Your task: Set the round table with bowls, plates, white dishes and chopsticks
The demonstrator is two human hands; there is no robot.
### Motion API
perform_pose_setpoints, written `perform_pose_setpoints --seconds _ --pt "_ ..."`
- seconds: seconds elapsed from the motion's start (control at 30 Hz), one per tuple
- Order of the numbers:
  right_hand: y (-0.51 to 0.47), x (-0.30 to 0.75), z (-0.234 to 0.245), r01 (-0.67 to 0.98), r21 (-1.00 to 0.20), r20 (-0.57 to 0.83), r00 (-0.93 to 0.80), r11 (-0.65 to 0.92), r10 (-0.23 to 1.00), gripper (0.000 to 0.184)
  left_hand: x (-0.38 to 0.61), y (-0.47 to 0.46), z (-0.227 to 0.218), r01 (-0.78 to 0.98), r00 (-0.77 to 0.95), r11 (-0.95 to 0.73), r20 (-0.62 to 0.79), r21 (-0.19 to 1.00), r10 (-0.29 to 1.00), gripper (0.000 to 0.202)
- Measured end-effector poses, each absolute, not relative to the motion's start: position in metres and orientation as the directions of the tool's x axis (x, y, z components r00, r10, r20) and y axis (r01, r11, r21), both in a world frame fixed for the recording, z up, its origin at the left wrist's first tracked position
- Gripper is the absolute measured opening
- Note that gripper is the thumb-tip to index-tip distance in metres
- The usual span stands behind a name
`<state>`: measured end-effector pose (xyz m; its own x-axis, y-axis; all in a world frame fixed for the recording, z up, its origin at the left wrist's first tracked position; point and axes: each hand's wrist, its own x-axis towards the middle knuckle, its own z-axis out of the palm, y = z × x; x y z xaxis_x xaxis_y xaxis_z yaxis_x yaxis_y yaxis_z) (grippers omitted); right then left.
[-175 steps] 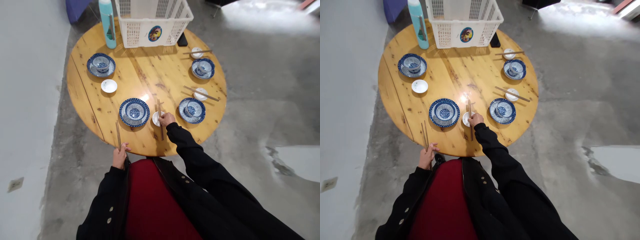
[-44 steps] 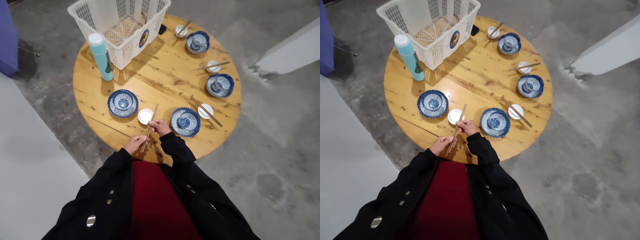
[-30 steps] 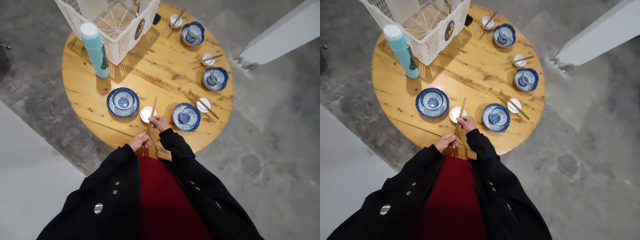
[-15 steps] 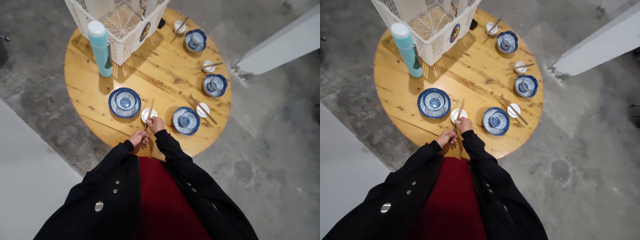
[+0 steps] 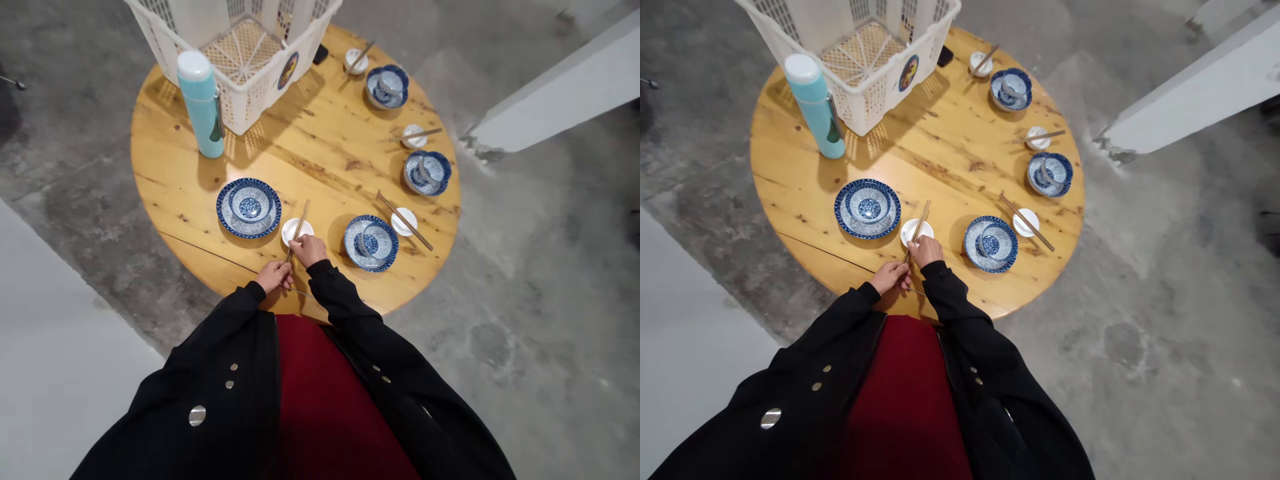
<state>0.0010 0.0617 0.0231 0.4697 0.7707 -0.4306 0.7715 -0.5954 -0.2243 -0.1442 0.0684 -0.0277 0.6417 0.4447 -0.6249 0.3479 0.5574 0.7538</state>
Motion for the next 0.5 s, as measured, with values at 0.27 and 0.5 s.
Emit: perform_pose_setpoints --seconds 0.27,0.5 --pt "0.054 0.006 0.023 0.744 -0.257 -0.377 0.511 -0.617 0.773 0.046 -0.146 0.069 -0.027 0.441 0.614 0.417 -0.606 0.795 0.506 0.042" --pt "0.007 0.023 0.022 0.724 -0.404 -0.220 0.516 -0.559 0.828 0.041 -0.186 0.076 -0.021 0.397 0.510 0.395 -0.557 0.828 0.655 0.043"
